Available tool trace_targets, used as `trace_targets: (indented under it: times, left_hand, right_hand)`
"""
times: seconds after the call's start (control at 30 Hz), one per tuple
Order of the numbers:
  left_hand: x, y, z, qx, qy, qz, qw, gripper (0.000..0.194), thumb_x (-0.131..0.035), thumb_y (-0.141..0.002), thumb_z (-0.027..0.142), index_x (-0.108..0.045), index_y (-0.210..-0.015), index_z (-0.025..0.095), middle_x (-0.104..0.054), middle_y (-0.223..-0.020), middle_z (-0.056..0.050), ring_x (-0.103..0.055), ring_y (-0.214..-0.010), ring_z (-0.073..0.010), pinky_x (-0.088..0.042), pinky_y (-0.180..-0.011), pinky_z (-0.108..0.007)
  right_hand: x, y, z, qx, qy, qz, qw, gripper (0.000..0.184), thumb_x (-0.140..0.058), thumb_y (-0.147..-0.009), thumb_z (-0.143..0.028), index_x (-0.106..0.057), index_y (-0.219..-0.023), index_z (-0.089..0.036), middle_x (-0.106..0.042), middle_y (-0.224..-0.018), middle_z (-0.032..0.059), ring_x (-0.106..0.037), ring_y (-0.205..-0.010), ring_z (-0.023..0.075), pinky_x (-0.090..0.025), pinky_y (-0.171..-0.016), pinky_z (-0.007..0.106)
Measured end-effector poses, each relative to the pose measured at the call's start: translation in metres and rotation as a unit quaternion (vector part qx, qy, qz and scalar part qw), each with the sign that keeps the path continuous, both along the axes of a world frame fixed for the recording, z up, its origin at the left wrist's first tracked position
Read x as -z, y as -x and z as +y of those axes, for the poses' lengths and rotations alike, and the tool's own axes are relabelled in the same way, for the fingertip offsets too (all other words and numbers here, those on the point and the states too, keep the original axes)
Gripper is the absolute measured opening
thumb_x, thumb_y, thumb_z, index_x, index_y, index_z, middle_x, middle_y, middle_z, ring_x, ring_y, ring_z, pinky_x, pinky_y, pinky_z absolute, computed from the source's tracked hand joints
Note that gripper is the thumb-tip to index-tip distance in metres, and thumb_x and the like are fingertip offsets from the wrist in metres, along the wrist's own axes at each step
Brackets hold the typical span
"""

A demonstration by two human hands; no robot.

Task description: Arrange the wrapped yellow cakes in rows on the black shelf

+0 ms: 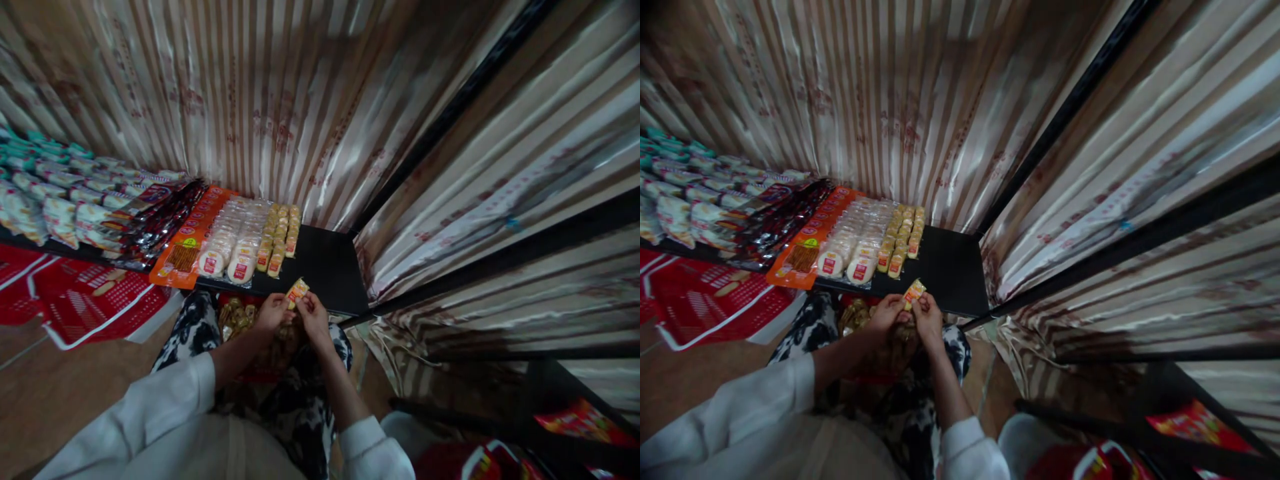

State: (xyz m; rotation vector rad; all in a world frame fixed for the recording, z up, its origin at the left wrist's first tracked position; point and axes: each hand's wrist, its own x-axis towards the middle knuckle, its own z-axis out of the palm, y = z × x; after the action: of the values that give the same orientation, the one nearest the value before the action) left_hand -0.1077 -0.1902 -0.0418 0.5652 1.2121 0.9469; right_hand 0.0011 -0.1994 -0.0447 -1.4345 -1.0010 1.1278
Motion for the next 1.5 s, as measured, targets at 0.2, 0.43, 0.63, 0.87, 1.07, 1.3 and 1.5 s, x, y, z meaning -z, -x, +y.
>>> trace_targets:
  times: [0.2,0.43,0.63,0.87,1.07,1.3,1.5]
  left_hand:
    - [-0.012,-0.013,0.02,-0.004,-0.024,0.094,0.995,0.037,-0.053,-0.082,0.018,-0.049,-0.119,0.016,-0.056,-0.122,-0.012,-0.063,-0.074,-0.0089,-0.044,-0.049,-0.013]
    - [-0.011,-0.026,0.044,0.024,-0.093,0.072,0.993,0.042,-0.043,-0.087,0.023,-0.05,-0.128,0.016,-0.045,-0.139,-0.01,-0.053,-0.114,-0.0213,-0.052,-0.068,-0.02]
    - [-0.006,-0.032,0.066,0.018,-0.088,0.043,0.995,0.05,-0.04,-0.09,0.025,-0.035,-0.14,0.017,-0.036,-0.146,-0.01,-0.043,-0.127,-0.0235,-0.051,-0.084,-0.026]
    - [-0.004,-0.033,0.074,0.016,-0.095,0.032,0.995,0.052,-0.04,-0.091,0.026,-0.032,-0.142,0.021,-0.025,-0.152,-0.006,-0.039,-0.13,-0.0223,-0.051,-0.085,-0.024]
    - [-0.003,-0.029,0.075,0.0,-0.093,0.03,0.995,0.057,-0.045,-0.089,0.031,-0.028,-0.143,0.023,-0.032,-0.148,-0.008,-0.043,-0.127,-0.0232,-0.053,-0.077,-0.022]
    - [-0.002,-0.025,0.081,0.001,-0.098,0.01,0.995,0.051,-0.039,-0.091,0.028,-0.031,-0.142,0.023,-0.032,-0.149,-0.005,-0.04,-0.13,-0.0223,-0.052,-0.086,-0.027]
    - [0.002,-0.025,0.083,0.014,-0.098,0.012,0.995,0.045,-0.039,-0.092,0.027,-0.042,-0.137,0.021,-0.033,-0.148,-0.002,-0.034,-0.134,-0.0212,-0.04,-0.103,-0.032]
  right_hand:
    - [-0.012,-0.016,0.044,0.011,-0.012,-0.133,0.991,0.035,-0.054,-0.076,-0.038,-0.057,-0.105,-0.018,-0.067,-0.092,0.0057,-0.063,-0.081,0.0168,-0.05,-0.076,0.028]
    - [-0.012,-0.009,0.096,-0.001,-0.017,-0.278,0.96,0.038,-0.053,-0.078,-0.03,-0.059,-0.113,-0.016,-0.067,-0.094,0.0059,-0.062,-0.083,0.0166,-0.047,-0.08,0.028]
    - [-0.007,-0.002,0.123,-0.014,-0.019,-0.342,0.939,0.035,-0.052,-0.081,-0.027,-0.06,-0.113,-0.015,-0.066,-0.099,0.0081,-0.061,-0.086,0.0171,-0.047,-0.079,0.027]
    - [0.004,-0.006,0.136,-0.021,-0.009,-0.309,0.951,0.038,-0.05,-0.082,-0.029,-0.057,-0.117,-0.016,-0.066,-0.1,0.0077,-0.062,-0.085,0.0164,-0.048,-0.08,0.028]
    - [0.005,-0.008,0.137,-0.014,-0.016,-0.301,0.953,0.041,-0.051,-0.082,-0.031,-0.056,-0.119,-0.016,-0.064,-0.101,0.0072,-0.062,-0.082,0.0154,-0.049,-0.079,0.028]
    - [0.004,0.0,0.137,-0.028,-0.027,-0.354,0.935,0.046,-0.048,-0.084,-0.029,-0.052,-0.127,-0.013,-0.06,-0.104,0.0115,-0.059,-0.088,0.019,-0.047,-0.083,0.03]
    - [0.022,0.0,0.141,-0.048,-0.051,-0.388,0.919,0.047,-0.044,-0.085,-0.028,-0.049,-0.131,-0.016,-0.056,-0.107,0.0114,-0.052,-0.102,0.0224,-0.042,-0.092,0.035]
